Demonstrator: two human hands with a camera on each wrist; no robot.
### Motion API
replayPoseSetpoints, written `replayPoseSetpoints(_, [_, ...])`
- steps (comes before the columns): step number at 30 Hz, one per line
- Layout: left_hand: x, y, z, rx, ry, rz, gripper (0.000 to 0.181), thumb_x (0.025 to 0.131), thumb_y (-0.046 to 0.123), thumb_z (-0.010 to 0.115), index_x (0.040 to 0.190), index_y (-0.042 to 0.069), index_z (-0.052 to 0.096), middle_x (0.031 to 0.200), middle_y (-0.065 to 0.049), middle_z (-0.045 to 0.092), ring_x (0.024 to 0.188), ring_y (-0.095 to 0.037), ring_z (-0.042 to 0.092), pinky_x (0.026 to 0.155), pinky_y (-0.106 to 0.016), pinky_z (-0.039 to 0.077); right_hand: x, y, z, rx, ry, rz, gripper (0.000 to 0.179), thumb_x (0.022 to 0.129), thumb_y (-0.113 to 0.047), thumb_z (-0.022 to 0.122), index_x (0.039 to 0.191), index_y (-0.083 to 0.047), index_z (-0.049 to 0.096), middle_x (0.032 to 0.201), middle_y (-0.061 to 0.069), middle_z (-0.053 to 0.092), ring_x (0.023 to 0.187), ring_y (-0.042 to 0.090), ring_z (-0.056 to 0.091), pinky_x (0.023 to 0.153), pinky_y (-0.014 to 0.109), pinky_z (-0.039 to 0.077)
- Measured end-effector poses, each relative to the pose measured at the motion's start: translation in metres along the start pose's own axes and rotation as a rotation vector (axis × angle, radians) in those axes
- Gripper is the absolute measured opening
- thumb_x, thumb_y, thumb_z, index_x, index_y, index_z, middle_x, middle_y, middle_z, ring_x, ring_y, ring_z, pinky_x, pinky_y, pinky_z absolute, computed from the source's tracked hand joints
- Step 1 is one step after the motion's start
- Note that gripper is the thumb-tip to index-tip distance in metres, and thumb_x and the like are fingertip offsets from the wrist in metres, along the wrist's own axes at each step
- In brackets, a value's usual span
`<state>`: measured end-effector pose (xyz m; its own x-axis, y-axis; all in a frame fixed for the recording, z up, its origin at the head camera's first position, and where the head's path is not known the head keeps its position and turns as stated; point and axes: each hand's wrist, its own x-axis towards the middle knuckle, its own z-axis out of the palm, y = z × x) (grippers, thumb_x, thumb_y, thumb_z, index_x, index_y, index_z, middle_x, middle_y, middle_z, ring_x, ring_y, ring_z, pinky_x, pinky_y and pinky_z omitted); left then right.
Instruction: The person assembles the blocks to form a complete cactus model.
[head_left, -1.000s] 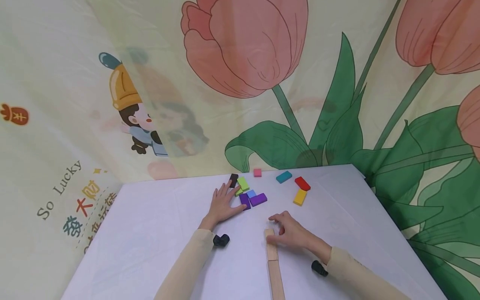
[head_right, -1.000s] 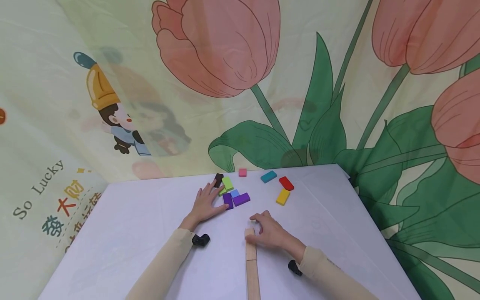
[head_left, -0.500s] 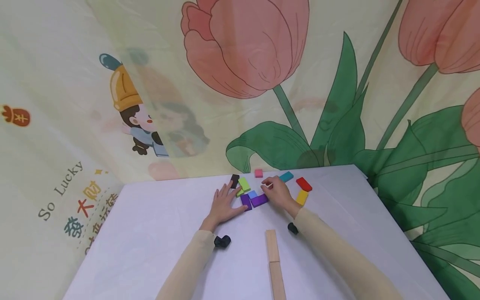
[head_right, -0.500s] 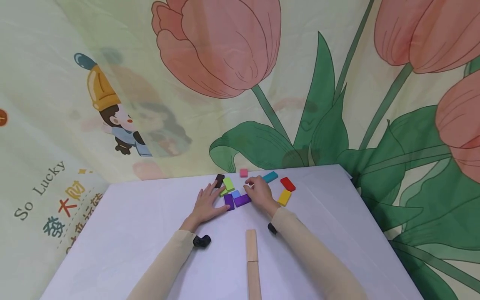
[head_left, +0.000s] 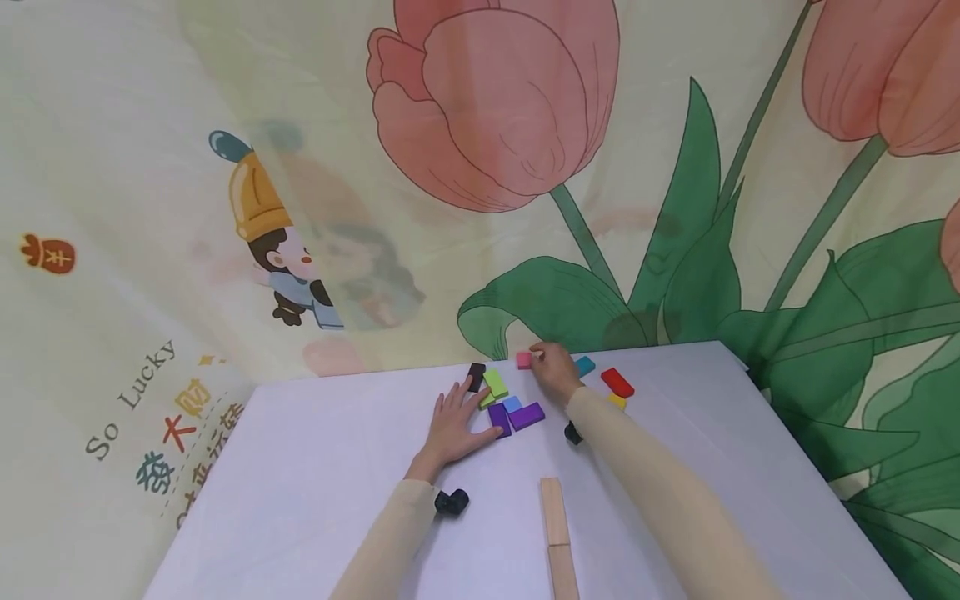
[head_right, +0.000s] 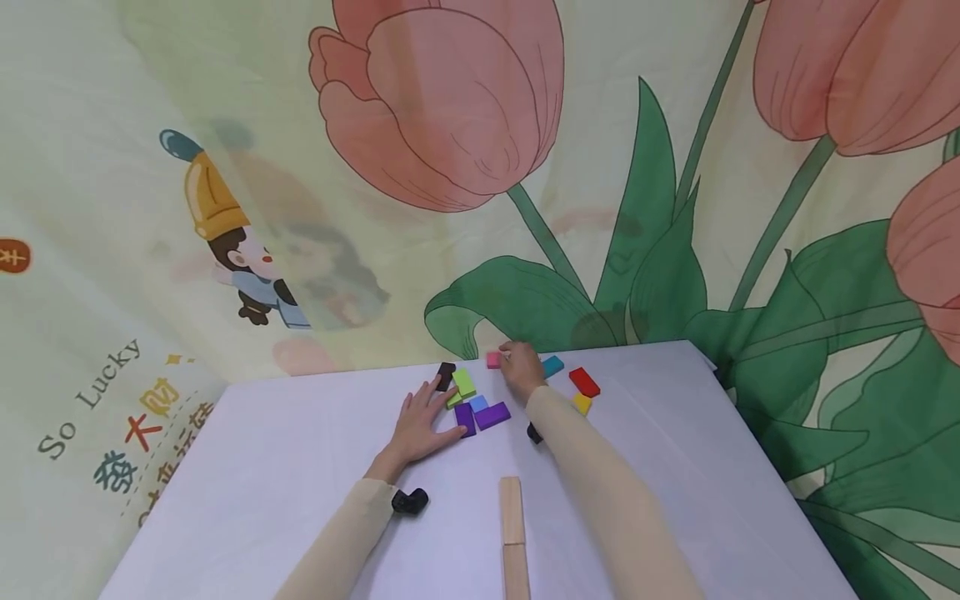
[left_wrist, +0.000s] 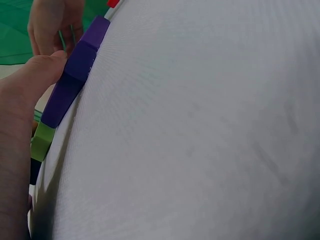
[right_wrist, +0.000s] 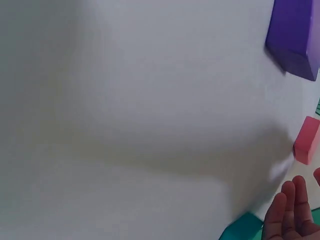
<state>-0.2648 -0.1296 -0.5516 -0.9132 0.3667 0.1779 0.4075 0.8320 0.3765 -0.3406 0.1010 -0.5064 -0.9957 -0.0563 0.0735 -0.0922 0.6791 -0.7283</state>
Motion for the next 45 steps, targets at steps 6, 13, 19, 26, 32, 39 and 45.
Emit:
replayPoseSetpoints(6, [-0.003,0.004,0.008,-0.019,0.054,0.055,0.082,0.085,0.072,0.051,0.148,0.020,0.046,0.160,-0.017,0.025,0.145,-0.043,0.022,0.112,-0.066,0.015,-0.004,0.001,0.004,-0.064,0.014,0.019,0.030,0.096,-0.014,0.059,0.121,0.002,0.066,0.115,0.018,0.067,0.103,0.032,0.062,0.085,0.046,0.052])
replayPoseSetpoints(13, [0.000,0.008,0.007,0.009,-0.009,0.026,0.081,0.085,0.068,0.054,0.150,0.022,0.043,0.162,-0.014,0.021,0.147,-0.039,0.017,0.115,-0.062,0.013,-0.005,0.007,0.003,-0.041,0.041,0.032,0.022,0.091,-0.011,0.068,0.107,0.003,0.061,0.098,0.017,0.062,0.091,0.031,0.058,0.081,0.043,0.050])
replayPoseSetpoints(19, [0.001,0.007,0.000,0.019,-0.037,0.015,0.080,0.084,0.065,0.057,0.151,0.023,0.042,0.163,-0.013,0.019,0.147,-0.040,0.016,0.115,-0.063,0.013,-0.008,0.001,-0.004,0.078,0.069,-0.028,0.012,0.091,-0.002,0.064,0.101,0.004,0.066,0.099,0.017,0.065,0.091,0.030,0.060,0.081,0.042,0.052])
replayPoseSetpoints(26, [0.003,0.002,-0.004,0.034,-0.023,0.003,0.080,0.084,0.066,0.056,0.151,0.024,0.042,0.163,-0.012,0.019,0.148,-0.039,0.017,0.115,-0.063,0.013,-0.029,-0.012,-0.024,0.162,-0.019,-0.008,0.016,0.089,-0.005,0.070,0.103,0.003,0.072,0.100,0.015,0.068,0.097,0.030,0.060,0.079,0.038,0.054])
replayPoseSetpoints(32, [0.003,0.000,-0.004,0.023,-0.026,-0.003,0.081,0.084,0.068,0.055,0.151,0.024,0.042,0.163,-0.012,0.019,0.148,-0.039,0.016,0.115,-0.062,0.012,-0.062,-0.006,-0.032,0.164,-0.157,0.087,0.015,0.089,-0.010,0.073,0.103,-0.003,0.075,0.100,0.008,0.070,0.092,0.024,0.060,0.074,0.029,0.055])
replayPoseSetpoints(39, [0.003,-0.001,-0.004,0.012,-0.007,0.001,0.081,0.084,0.066,0.056,0.151,0.024,0.042,0.163,-0.012,0.019,0.148,-0.039,0.016,0.116,-0.062,0.011,-0.095,0.001,-0.030,0.108,-0.261,0.096,0.011,0.086,-0.006,0.075,0.097,-0.004,0.077,0.094,0.004,0.069,0.088,0.020,0.059,0.071,0.027,0.056])
replayPoseSetpoints(45, [0.002,-0.001,-0.005,0.004,-0.018,0.006,0.081,0.084,0.067,0.055,0.151,0.023,0.041,0.163,-0.013,0.019,0.148,-0.040,0.016,0.115,-0.063,0.011,-0.113,0.005,-0.027,0.044,-0.346,0.082,0.010,0.084,-0.006,0.077,0.094,-0.006,0.077,0.089,0.002,0.066,0.086,0.017,0.057,0.070,0.026,0.056])
